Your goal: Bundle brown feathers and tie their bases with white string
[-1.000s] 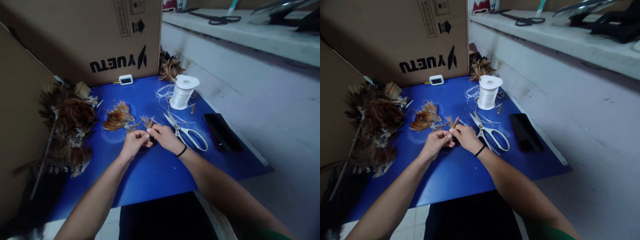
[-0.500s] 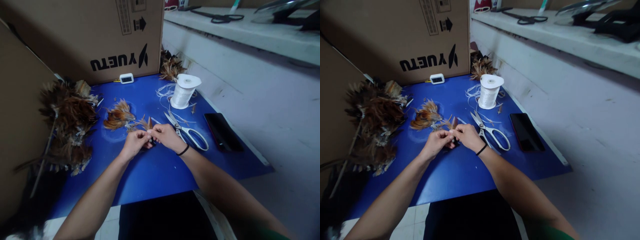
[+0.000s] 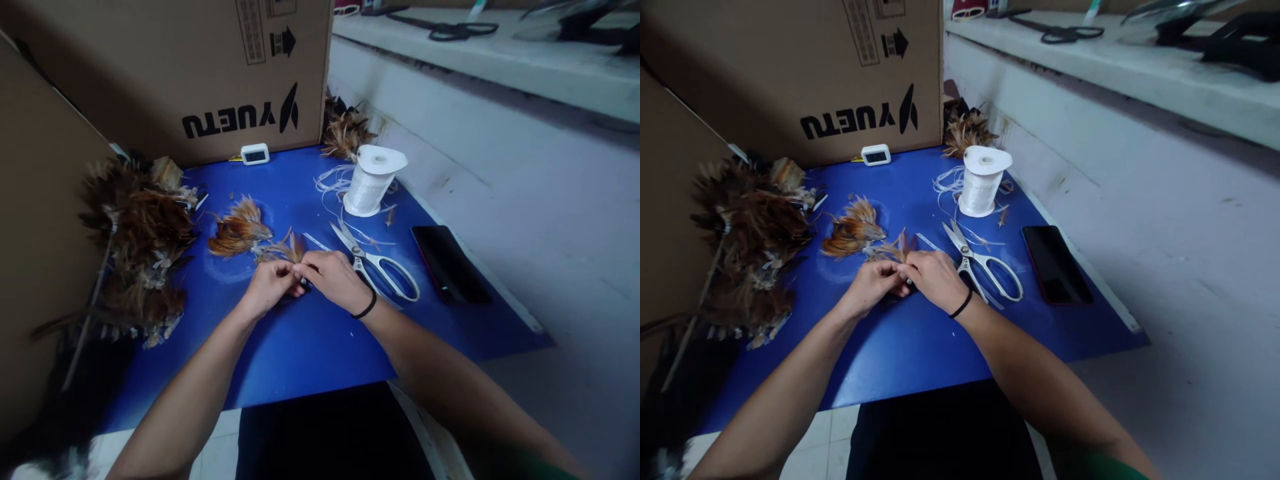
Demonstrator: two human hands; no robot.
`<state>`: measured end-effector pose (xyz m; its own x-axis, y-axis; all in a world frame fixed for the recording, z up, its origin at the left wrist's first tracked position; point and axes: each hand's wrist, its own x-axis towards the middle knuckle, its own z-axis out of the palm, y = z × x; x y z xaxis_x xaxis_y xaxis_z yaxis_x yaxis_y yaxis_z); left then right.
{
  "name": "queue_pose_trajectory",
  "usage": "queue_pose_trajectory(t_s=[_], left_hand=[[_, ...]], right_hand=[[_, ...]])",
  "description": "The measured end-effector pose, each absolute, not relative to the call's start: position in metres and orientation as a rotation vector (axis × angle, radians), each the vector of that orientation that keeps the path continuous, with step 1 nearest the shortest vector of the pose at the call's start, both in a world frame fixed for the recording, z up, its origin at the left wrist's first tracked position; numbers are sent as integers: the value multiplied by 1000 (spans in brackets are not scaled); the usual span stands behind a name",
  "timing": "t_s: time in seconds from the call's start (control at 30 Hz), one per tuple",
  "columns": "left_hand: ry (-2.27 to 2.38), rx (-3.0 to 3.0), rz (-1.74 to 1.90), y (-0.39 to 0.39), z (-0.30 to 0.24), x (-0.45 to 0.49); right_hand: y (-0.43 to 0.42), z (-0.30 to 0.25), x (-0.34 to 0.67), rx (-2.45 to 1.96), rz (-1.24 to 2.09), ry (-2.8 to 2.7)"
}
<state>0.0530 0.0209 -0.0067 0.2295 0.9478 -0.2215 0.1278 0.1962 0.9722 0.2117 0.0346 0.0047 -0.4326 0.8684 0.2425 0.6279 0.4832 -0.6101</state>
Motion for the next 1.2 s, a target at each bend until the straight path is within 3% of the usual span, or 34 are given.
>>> queue_pose_trajectory(t_s=[0.3,0.67,1.2], left_hand=[[1240,1193,808,23,-8,55],[1194,1193,791,23,-8,52],[1185,1080,817,24,-8,53]], right_hand=[[34,4,209,-1221,454,-2381],[42,7,221,-1148,882,-2234],[41,-5,217,-1158,1026,-1932]])
